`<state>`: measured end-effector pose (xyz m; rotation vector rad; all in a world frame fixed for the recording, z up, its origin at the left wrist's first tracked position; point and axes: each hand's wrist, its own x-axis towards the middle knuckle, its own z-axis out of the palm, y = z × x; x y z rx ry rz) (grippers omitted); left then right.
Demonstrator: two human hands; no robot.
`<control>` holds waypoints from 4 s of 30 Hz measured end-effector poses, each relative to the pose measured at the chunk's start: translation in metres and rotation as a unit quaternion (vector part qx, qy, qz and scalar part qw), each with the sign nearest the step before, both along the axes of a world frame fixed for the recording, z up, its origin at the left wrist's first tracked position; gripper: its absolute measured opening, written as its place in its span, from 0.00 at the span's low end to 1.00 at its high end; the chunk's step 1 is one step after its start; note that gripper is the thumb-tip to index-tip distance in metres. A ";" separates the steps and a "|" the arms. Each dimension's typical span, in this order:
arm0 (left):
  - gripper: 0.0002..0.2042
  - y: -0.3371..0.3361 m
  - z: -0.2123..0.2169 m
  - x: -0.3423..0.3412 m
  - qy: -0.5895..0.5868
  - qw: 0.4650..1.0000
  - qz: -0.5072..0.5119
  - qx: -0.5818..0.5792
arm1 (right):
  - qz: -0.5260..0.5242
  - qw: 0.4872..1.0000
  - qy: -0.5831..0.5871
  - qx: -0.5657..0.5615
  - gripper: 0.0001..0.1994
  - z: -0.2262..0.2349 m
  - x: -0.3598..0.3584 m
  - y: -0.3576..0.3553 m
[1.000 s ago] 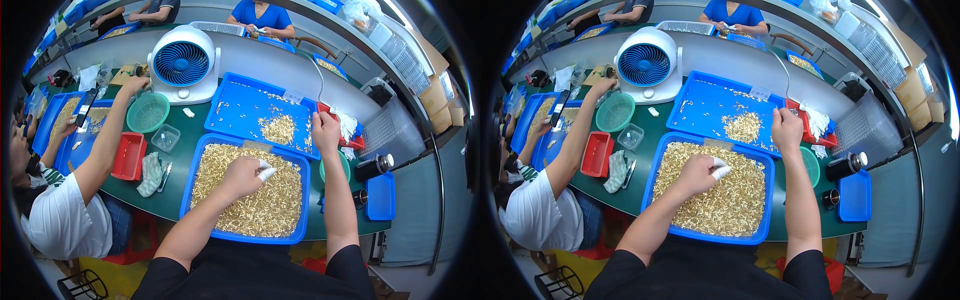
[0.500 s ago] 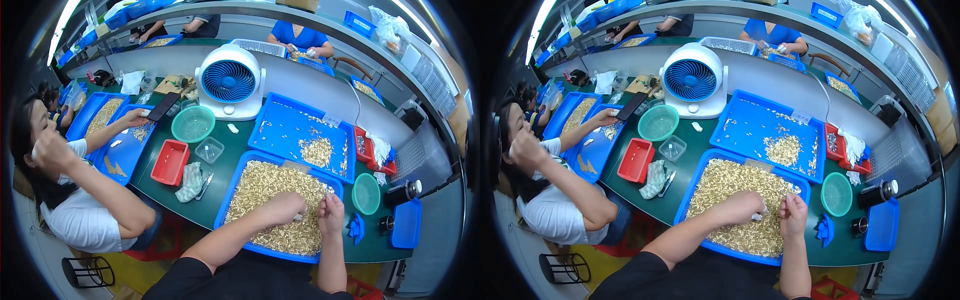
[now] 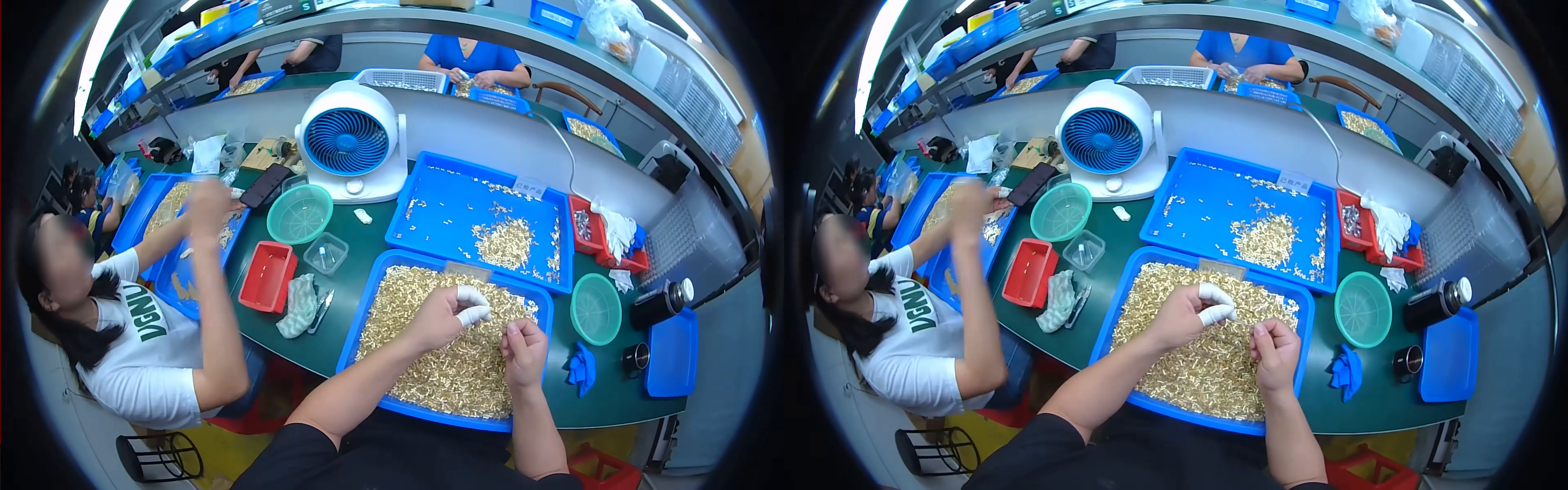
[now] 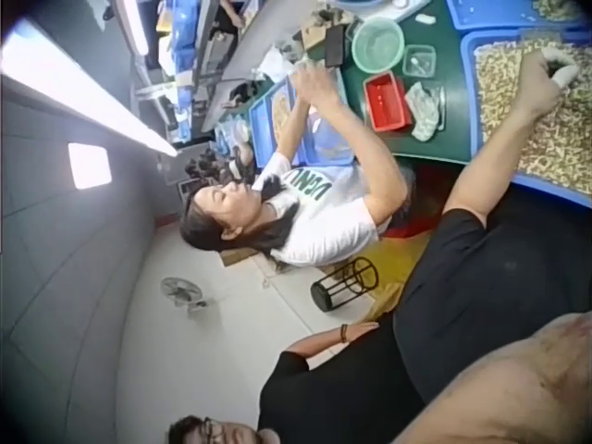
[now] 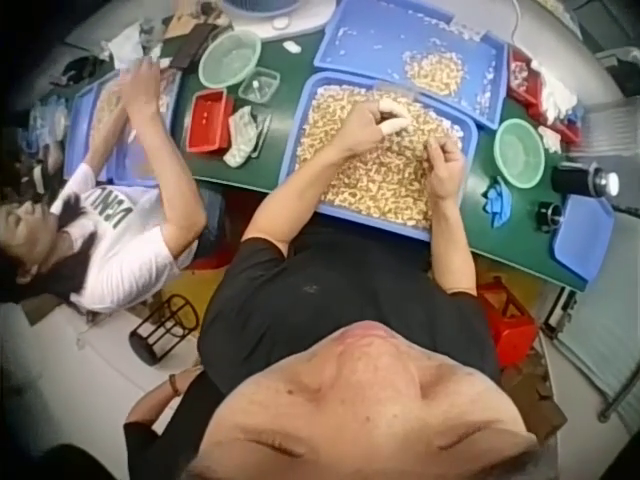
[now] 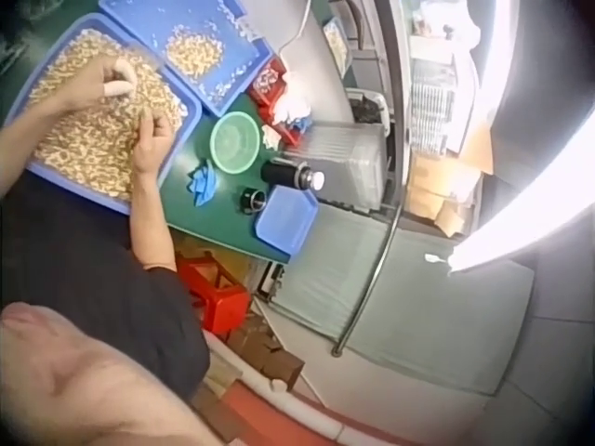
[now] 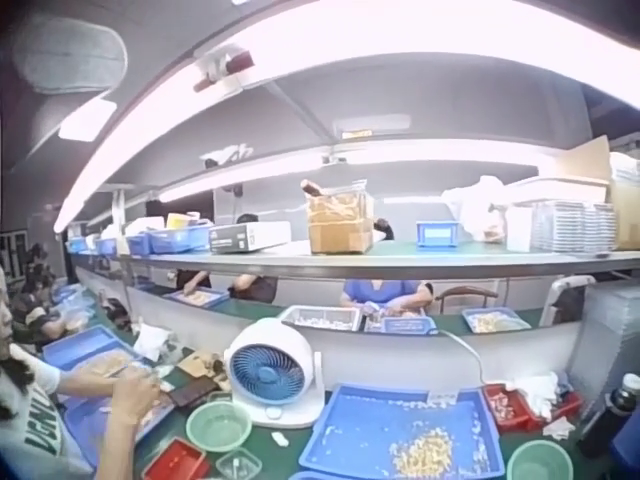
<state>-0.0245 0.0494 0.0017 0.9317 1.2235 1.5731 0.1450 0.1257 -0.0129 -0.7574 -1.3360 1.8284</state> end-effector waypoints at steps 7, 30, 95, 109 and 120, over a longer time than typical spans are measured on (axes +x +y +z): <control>0.04 -0.002 -0.006 0.004 -0.006 1.000 -0.009 0.009 | 0.013 1.000 -0.008 0.006 0.07 0.002 -0.001 0.000; 0.03 -0.001 0.004 0.016 0.048 0.998 0.025 -0.018 | 0.024 0.999 -0.009 0.032 0.08 0.003 0.002 0.005; 0.05 -0.008 0.013 0.016 0.279 0.955 0.105 -0.006 | 0.040 0.998 0.018 -0.039 0.08 -0.005 0.001 0.004; 0.14 0.000 0.025 0.001 0.346 0.937 -0.020 -0.048 | 0.031 0.989 0.053 -0.133 0.07 0.011 -0.002 0.011; 0.06 0.001 -0.007 0.008 0.570 0.811 -0.119 0.053 | 0.016 0.987 0.083 -0.135 0.07 0.002 0.000 0.015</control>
